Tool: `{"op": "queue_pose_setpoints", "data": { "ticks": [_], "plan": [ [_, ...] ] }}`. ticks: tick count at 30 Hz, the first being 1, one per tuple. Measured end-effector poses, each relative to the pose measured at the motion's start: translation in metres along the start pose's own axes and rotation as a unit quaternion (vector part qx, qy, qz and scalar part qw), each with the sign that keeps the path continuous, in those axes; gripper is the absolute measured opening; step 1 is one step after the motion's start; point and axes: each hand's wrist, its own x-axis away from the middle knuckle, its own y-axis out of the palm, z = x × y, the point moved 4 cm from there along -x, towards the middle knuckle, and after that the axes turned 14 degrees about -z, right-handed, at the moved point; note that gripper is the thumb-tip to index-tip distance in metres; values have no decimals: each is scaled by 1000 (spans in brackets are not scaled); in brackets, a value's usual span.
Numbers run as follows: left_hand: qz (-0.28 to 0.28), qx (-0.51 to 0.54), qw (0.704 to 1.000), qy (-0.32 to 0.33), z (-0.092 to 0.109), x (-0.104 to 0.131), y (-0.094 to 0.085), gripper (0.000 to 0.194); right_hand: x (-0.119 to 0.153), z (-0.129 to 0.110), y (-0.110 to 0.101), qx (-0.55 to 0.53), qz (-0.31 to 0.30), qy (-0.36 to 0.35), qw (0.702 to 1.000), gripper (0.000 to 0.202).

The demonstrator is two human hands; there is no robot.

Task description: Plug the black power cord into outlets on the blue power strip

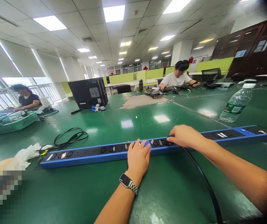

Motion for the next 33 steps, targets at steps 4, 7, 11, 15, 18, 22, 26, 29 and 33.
{"op": "queue_pose_setpoints", "data": {
  "ticks": [4, 7, 11, 15, 18, 22, 26, 29, 33],
  "plan": [
    [-5, 7, 1000, -1, -1, -1, 0, 26, 0, -5, -1, 29, 9, 37, 999, 26],
    [-6, 9, 1000, -1, -1, -1, 0, 25, -4, 8, 1, 25, 24, 38, 999, 24],
    [-4, 8, 1000, -1, 0, 0, -1, 24, -11, 30, 3, -46, 10, -45, 998, 26],
    [-5, 7, 1000, -5, 0, 1, -1, 24, -12, 34, 5, -90, -31, -76, 993, 26],
    [-3, 7, 1000, -5, 1, 1, -1, 25, -9, 28, 5, -81, -17, -70, 994, 26],
    [8, 4, 1000, -2, 2, 1, 0, 26, -1, 20, 6, -65, -12, -46, 997, 32],
    [10, 6, 1000, -3, 2, 0, 0, 25, 6, 14, 10, -68, -37, -1, 997, 36],
    [9, 6, 1000, -1, 2, 1, 0, 25, 7, 9, 8, -11, 30, 7, 999, 31],
    [9, 8, 1000, -1, 2, 1, -1, 25, 2, 10, 10, -29, 1, -25, 999, 32]
  ]
}}
